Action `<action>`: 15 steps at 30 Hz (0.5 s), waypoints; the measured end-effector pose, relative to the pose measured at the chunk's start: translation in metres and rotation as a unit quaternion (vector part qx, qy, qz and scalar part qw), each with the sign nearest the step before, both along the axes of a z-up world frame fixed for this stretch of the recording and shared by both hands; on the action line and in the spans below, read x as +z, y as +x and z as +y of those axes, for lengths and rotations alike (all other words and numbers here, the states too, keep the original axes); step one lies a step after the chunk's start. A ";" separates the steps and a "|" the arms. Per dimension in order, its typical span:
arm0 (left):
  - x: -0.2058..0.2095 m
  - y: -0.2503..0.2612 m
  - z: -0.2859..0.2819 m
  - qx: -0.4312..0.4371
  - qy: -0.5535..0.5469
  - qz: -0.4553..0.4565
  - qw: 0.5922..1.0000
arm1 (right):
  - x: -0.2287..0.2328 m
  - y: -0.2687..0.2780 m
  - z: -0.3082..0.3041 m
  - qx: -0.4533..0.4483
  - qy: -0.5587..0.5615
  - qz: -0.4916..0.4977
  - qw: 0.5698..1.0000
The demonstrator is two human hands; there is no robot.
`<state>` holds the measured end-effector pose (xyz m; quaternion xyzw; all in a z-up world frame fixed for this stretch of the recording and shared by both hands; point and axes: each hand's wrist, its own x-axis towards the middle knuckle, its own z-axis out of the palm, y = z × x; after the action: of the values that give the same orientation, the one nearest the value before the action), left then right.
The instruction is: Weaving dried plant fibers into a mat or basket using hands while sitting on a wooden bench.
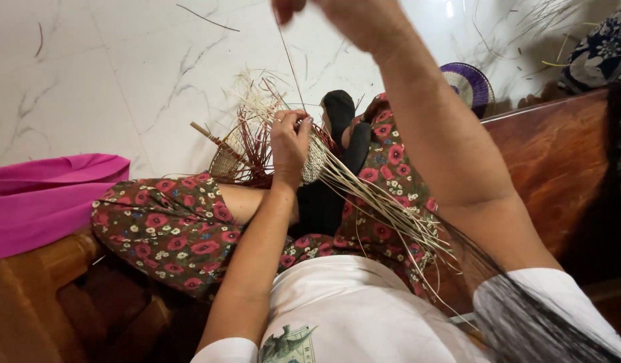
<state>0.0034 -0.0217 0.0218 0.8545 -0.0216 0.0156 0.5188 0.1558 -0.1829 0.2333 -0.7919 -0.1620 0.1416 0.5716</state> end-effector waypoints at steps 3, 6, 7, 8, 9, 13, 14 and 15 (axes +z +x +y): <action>-0.013 0.010 0.005 0.012 -0.052 0.030 0.998 | -0.043 -0.005 -0.013 -0.013 -0.002 0.031 0.999; 0.009 0.030 0.016 0.031 -0.061 0.114 0.991 | -0.108 -0.026 -0.014 -0.026 -0.008 0.075 0.997; 0.026 0.033 0.018 0.040 -0.109 0.148 0.982 | -0.134 -0.043 -0.010 0.031 -0.131 0.126 0.983; 0.043 0.037 0.019 0.049 -0.157 0.181 0.970 | -0.161 -0.060 -0.005 0.088 -0.252 0.174 0.948; 0.046 0.042 0.018 0.048 -0.154 0.183 0.970 | -0.165 -0.067 -0.004 0.087 -0.250 0.176 0.948; 0.053 0.059 0.014 -0.001 -0.121 0.116 0.986 | -0.176 -0.082 -0.004 0.019 -0.195 0.276 0.941; 0.054 0.063 0.011 -0.022 -0.090 0.079 0.993 | -0.177 -0.081 -0.004 0.011 -0.171 0.293 0.941; 0.049 0.062 0.011 -0.025 -0.090 0.078 0.993 | -0.171 -0.081 -0.006 0.009 -0.170 0.292 0.941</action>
<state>0.0657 -0.0104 0.0712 0.8021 -0.0006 -0.0619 0.5940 0.0745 -0.1886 0.0620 -0.7997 0.0314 0.3973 0.4491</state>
